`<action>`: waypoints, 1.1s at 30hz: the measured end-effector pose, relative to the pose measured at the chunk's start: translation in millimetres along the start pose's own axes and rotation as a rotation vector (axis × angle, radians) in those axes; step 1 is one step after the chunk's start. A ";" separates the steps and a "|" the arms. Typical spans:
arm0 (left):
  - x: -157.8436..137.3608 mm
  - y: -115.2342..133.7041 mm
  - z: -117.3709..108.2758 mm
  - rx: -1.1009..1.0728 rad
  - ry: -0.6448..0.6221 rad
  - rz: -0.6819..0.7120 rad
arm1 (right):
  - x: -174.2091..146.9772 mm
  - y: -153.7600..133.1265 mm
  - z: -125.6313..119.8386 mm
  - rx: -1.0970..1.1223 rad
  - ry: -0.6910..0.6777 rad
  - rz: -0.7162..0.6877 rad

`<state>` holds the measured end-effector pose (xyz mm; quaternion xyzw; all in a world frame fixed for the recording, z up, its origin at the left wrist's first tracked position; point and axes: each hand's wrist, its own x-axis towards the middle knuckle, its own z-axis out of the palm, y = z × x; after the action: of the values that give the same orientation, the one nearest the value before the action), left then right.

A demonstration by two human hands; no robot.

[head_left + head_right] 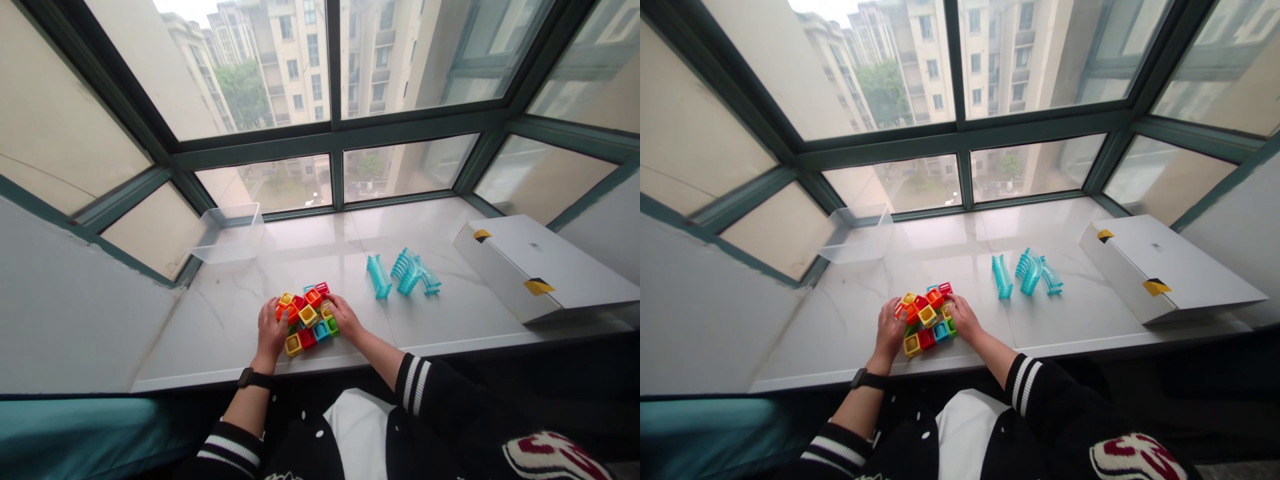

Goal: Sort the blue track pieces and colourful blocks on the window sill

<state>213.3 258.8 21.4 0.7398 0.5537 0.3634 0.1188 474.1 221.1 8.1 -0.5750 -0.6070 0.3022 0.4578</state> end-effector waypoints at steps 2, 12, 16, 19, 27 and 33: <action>-4.9 13.7 -10.8 0.018 0.055 0.037 | 6.9 -10.3 -28.4 -0.086 0.082 -0.118; -43.5 113.2 44.3 -0.054 -0.507 0.512 | 47.1 -7.8 -127.7 -0.678 0.259 -0.012; -35.4 103.9 69.3 0.007 -0.522 0.446 | 55.0 16.9 -124.4 -0.764 0.111 0.195; -31.4 91.5 70.0 0.028 -0.517 0.434 | 52.9 30.2 -121.3 -0.753 0.048 0.241; -21.6 93.0 53.6 0.029 -0.439 0.376 | 53.0 60.8 -119.6 -0.688 0.180 0.232; 2.0 130.9 81.5 -0.290 -0.415 0.248 | 54.8 64.4 -129.4 -0.617 0.070 0.333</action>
<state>364.0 232.2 40.2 0.8358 0.3648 0.2912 0.2891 622.6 263.9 13.4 -0.7872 -0.5517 0.1553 0.2277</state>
